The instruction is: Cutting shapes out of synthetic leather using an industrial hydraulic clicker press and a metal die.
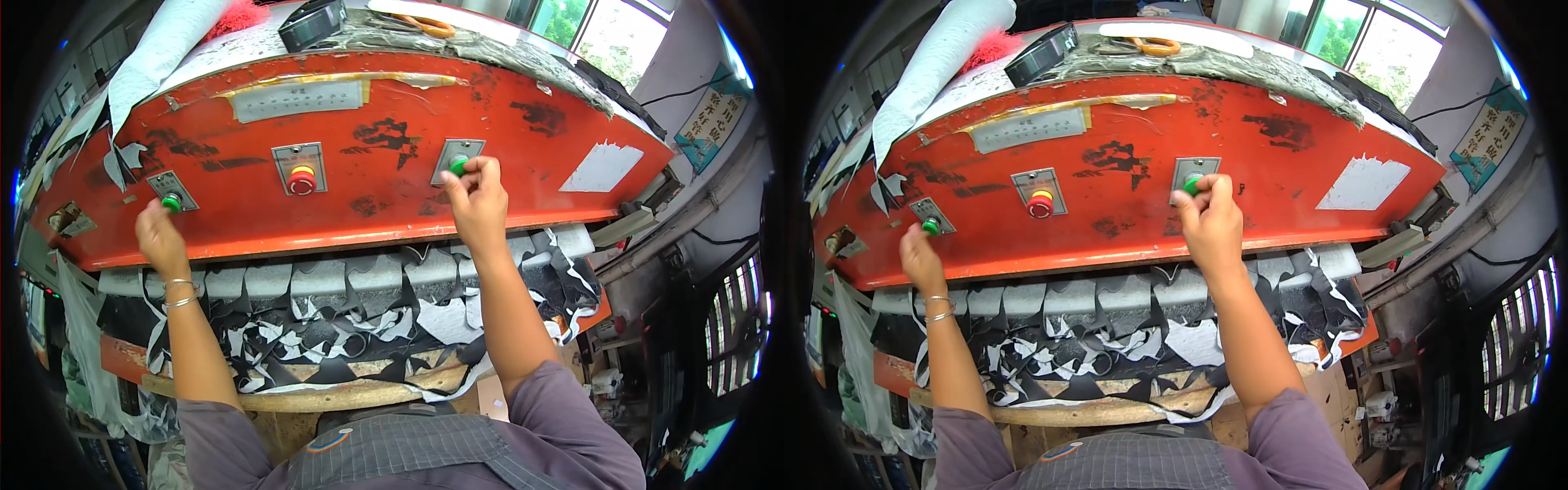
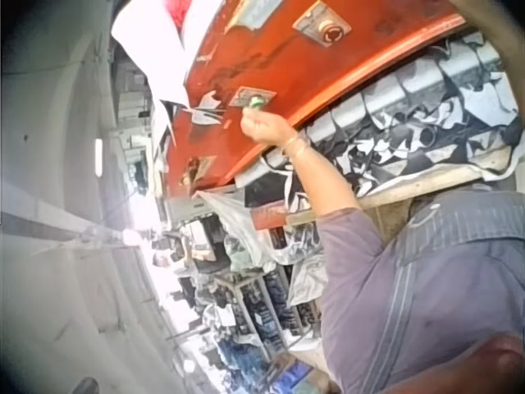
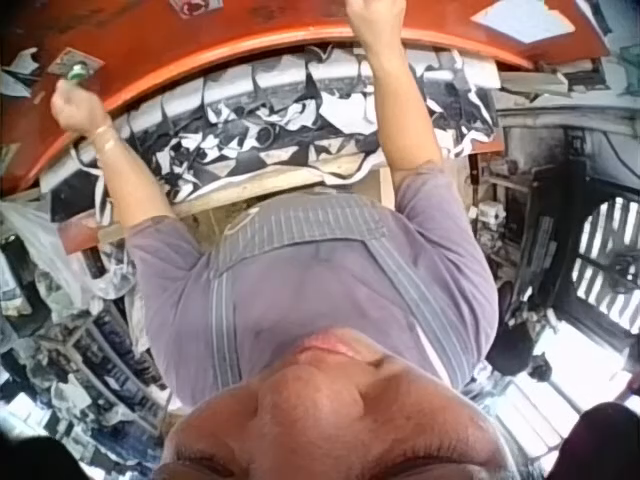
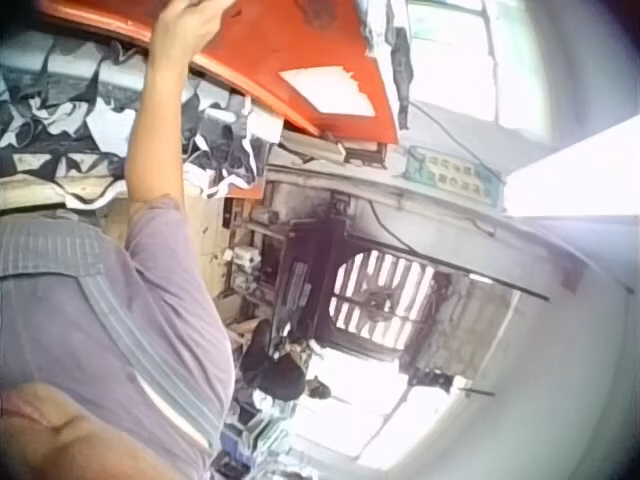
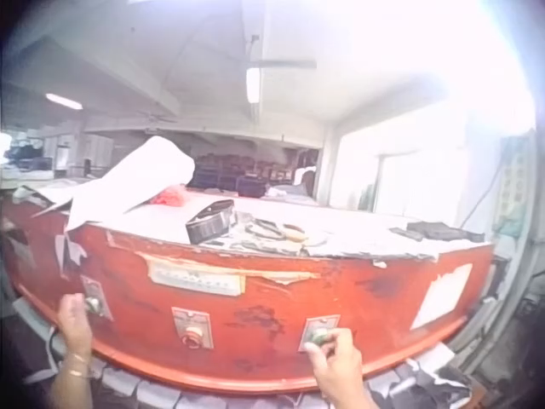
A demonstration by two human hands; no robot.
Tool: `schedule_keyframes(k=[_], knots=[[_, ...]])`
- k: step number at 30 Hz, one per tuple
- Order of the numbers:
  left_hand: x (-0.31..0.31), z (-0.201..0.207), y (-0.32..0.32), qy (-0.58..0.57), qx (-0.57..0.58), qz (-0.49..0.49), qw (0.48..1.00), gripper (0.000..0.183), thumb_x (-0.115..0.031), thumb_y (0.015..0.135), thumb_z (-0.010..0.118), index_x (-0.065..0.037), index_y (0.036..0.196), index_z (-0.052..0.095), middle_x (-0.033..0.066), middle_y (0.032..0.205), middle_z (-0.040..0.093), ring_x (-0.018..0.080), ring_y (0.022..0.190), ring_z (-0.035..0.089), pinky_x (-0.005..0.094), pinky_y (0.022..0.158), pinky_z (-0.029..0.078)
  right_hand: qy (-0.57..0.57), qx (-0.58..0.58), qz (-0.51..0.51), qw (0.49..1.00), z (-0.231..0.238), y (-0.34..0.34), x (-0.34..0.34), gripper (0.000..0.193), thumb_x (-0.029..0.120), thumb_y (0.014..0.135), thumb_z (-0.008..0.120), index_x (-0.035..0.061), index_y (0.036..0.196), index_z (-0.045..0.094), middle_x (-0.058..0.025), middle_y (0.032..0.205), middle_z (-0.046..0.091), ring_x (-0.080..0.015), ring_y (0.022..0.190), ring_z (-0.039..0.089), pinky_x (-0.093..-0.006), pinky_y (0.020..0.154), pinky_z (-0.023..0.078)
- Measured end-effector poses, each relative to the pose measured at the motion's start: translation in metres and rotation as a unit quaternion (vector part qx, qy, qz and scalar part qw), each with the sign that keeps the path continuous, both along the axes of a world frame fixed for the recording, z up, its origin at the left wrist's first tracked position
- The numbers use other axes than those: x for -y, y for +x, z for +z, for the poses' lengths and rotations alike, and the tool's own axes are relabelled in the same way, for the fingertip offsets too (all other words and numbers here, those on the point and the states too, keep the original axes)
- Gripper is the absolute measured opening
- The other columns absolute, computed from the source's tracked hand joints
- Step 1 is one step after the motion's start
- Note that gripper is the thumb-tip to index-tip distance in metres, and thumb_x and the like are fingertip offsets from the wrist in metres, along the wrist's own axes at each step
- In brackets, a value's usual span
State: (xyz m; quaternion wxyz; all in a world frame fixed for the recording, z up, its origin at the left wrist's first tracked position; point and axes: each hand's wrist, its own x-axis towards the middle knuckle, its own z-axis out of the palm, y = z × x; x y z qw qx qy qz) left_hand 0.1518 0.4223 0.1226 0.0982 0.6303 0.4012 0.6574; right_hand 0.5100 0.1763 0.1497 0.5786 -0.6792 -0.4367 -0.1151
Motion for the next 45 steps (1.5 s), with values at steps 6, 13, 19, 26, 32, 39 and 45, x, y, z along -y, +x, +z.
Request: schedule_keyframes(k=[6,13,19,26,32,39,45], knots=[[0.069,-0.030,-0.030,-0.060,-0.133,-0.126,0.981,0.035,-0.023,0.099,0.048,-0.002,0.071,0.049,0.0041,0.063,0.046,0.0132,0.060,0.039,0.0293,0.056,0.036,-0.038,-0.042,0.011,0.998,-0.051,-0.043,0.056,0.030,0.021,0.083,0.072,0.0038,0.092,0.049,-0.0081,0.063,0.056,-0.0177,0.056,0.055,-0.0317,0.053,0.045],[0.270,-0.110,-0.011,-0.150,-0.401,-0.437,0.791,0.030,-0.028,0.075,0.075,-0.005,0.093,0.069,0.0105,0.091,0.066,0.0264,0.086,0.062,0.0363,0.076,0.050,-0.482,0.197,0.243,0.818,-0.125,-0.175,0.156,0.050,0.040,0.069,0.076,0.0033,0.100,0.060,-0.0123,0.102,0.060,-0.0305,0.097,0.059,-0.0410,0.079,0.049],[0.297,-0.117,0.004,-0.131,-0.428,-0.348,0.824,0.042,-0.031,0.065,0.078,-0.008,0.099,0.066,0.0066,0.088,0.060,0.0264,0.087,0.057,0.0377,0.072,0.049,-0.439,0.219,0.164,0.856,-0.154,-0.180,0.162,0.039,0.023,0.059,0.080,0.0081,0.090,0.063,-0.0073,0.091,0.057,-0.0245,0.088,0.059,-0.0369,0.069,0.052],[0.284,-0.112,0.011,-0.179,-0.435,-0.357,0.807,0.043,-0.035,0.059,0.081,-0.009,0.091,0.069,0.0070,0.082,0.059,0.0271,0.081,0.058,0.0381,0.068,0.049,-0.533,0.183,0.282,0.776,-0.118,-0.148,0.136,0.038,0.032,0.067,0.076,0.0111,0.098,0.067,-0.0084,0.094,0.063,-0.0271,0.087,0.063,-0.0390,0.073,0.052],[0.224,-0.095,0.049,-0.439,-0.347,-0.514,0.650,0.031,-0.036,0.082,0.071,-0.007,0.093,0.072,0.0102,0.084,0.069,0.0182,0.066,0.065,0.0275,0.062,0.050,-0.375,0.203,0.128,0.896,-0.108,-0.018,0.028,0.054,0.050,0.078,0.068,0.0079,0.110,0.063,-0.0118,0.112,0.063,-0.0304,0.103,0.059,-0.0439,0.087,0.044],[0.158,-0.112,0.195,-0.404,-0.200,-0.550,0.704,0.073,-0.024,0.079,0.075,-0.001,0.140,0.039,0.0158,0.122,0.055,0.0121,0.071,0.059,0.0259,0.068,0.050,-0.543,0.162,0.083,0.820,-0.106,0.042,-0.029,0.066,0.051,0.066,0.073,0.0055,0.111,0.056,-0.0130,0.109,0.061,-0.0287,0.108,0.056,-0.0490,0.087,0.040],[0.181,-0.120,0.260,-0.293,-0.187,-0.547,0.762,0.113,-0.016,0.068,0.082,0.011,0.145,0.004,0.0278,0.140,0.030,0.0199,0.087,0.062,0.0297,0.076,0.052,-0.319,-0.123,0.195,0.919,-0.094,0.048,0.026,0.061,0.036,0.066,0.078,0.0021,0.108,0.049,-0.0145,0.089,0.063,-0.0242,0.084,0.063,-0.0353,0.081,0.046]])
